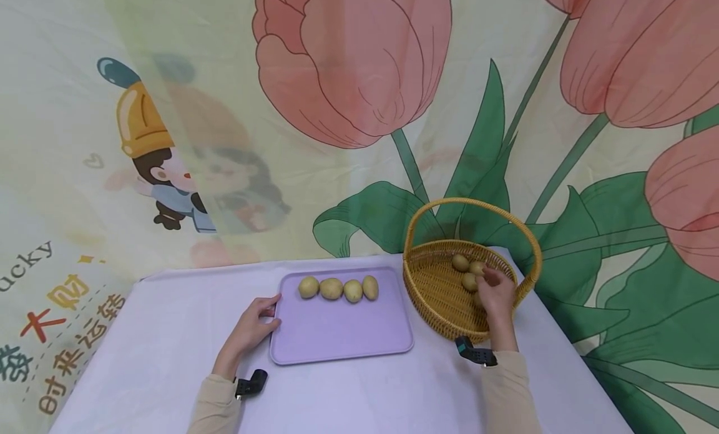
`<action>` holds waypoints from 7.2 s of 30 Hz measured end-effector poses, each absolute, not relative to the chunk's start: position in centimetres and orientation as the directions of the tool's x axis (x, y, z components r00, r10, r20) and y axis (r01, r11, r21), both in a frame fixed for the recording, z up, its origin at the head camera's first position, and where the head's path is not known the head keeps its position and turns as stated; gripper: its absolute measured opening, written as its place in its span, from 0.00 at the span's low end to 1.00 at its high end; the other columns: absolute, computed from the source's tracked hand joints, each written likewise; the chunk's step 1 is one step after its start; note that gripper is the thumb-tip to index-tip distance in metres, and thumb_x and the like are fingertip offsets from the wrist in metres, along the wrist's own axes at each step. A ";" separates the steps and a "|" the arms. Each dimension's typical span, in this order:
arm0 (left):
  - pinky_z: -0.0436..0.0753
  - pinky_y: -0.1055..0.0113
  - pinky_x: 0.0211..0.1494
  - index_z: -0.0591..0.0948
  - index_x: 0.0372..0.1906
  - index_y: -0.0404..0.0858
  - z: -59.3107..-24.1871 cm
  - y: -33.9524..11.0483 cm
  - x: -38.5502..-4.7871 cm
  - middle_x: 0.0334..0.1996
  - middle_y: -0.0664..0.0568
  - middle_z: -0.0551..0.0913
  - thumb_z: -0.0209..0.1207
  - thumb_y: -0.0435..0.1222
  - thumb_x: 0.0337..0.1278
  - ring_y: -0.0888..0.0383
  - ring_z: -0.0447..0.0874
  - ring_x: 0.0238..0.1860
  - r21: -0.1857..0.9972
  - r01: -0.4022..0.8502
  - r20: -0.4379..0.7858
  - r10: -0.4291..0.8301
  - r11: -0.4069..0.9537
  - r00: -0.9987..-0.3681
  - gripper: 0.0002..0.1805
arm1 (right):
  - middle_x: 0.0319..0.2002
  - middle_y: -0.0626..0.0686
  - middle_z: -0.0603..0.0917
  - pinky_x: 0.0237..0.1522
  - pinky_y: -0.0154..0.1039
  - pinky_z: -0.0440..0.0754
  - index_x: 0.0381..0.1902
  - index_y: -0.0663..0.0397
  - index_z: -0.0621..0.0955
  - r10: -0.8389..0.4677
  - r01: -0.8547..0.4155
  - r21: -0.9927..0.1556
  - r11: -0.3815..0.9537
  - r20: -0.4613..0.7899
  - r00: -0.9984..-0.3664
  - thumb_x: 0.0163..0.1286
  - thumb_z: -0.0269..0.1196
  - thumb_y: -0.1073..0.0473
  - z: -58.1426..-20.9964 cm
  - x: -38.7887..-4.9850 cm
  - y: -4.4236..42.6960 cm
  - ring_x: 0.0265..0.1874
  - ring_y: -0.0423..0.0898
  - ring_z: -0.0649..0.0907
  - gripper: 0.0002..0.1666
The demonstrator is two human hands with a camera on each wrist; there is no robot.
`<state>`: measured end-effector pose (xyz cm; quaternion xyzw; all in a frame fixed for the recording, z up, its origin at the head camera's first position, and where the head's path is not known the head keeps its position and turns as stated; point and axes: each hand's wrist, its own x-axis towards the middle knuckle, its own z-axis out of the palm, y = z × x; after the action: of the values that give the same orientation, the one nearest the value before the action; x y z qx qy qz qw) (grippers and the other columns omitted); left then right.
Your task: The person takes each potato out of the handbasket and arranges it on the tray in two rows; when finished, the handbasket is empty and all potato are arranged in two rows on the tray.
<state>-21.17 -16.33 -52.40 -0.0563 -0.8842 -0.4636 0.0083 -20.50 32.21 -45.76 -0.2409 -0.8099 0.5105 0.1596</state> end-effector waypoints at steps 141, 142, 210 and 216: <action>0.78 0.54 0.52 0.75 0.63 0.27 -52.4 -16.4 -21.1 0.50 0.39 0.76 0.64 0.23 0.47 0.47 0.80 0.46 0.834 0.145 0.109 0.098 0.533 -0.989 0.32 | 0.44 0.68 0.83 0.46 0.48 0.83 0.44 0.76 0.82 -0.133 -0.184 -0.954 0.235 0.156 -0.979 0.52 0.69 0.78 -51.5 -18.2 5.3 0.42 0.63 0.86 0.19; 0.78 0.54 0.52 0.75 0.63 0.26 -52.5 -16.5 -21.1 0.50 0.38 0.76 0.64 0.23 0.47 0.47 0.80 0.46 0.833 0.151 0.114 0.101 0.532 -0.988 0.32 | 0.44 0.68 0.83 0.46 0.48 0.83 0.44 0.76 0.83 -0.133 -0.188 -0.952 0.240 0.160 -0.978 0.52 0.69 0.77 -51.6 -18.2 5.1 0.42 0.62 0.86 0.19; 0.77 0.55 0.52 0.75 0.62 0.27 -52.6 -16.4 -21.1 0.50 0.38 0.76 0.64 0.22 0.46 0.46 0.81 0.46 0.837 0.148 0.114 0.096 0.527 -0.989 0.32 | 0.56 0.65 0.79 0.41 0.22 0.73 0.60 0.67 0.77 0.271 0.000 -0.911 0.412 0.123 -0.955 0.71 0.60 0.59 -43.5 -21.4 24.6 0.51 0.51 0.79 0.23; 0.78 0.57 0.52 0.75 0.62 0.26 -52.8 -16.4 -21.2 0.50 0.38 0.76 0.64 0.22 0.46 0.47 0.81 0.45 0.839 0.160 0.126 0.100 0.520 -0.987 0.32 | 0.54 0.67 0.78 0.42 0.29 0.73 0.59 0.69 0.77 0.330 0.022 -0.886 0.462 0.149 -0.932 0.72 0.59 0.57 -44.3 -21.6 27.7 0.49 0.54 0.77 0.24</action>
<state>-21.20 -16.37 -52.75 -0.0745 -0.8713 -0.4840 0.0306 -21.58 27.69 -44.27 -0.1044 -0.8415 0.5079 0.1516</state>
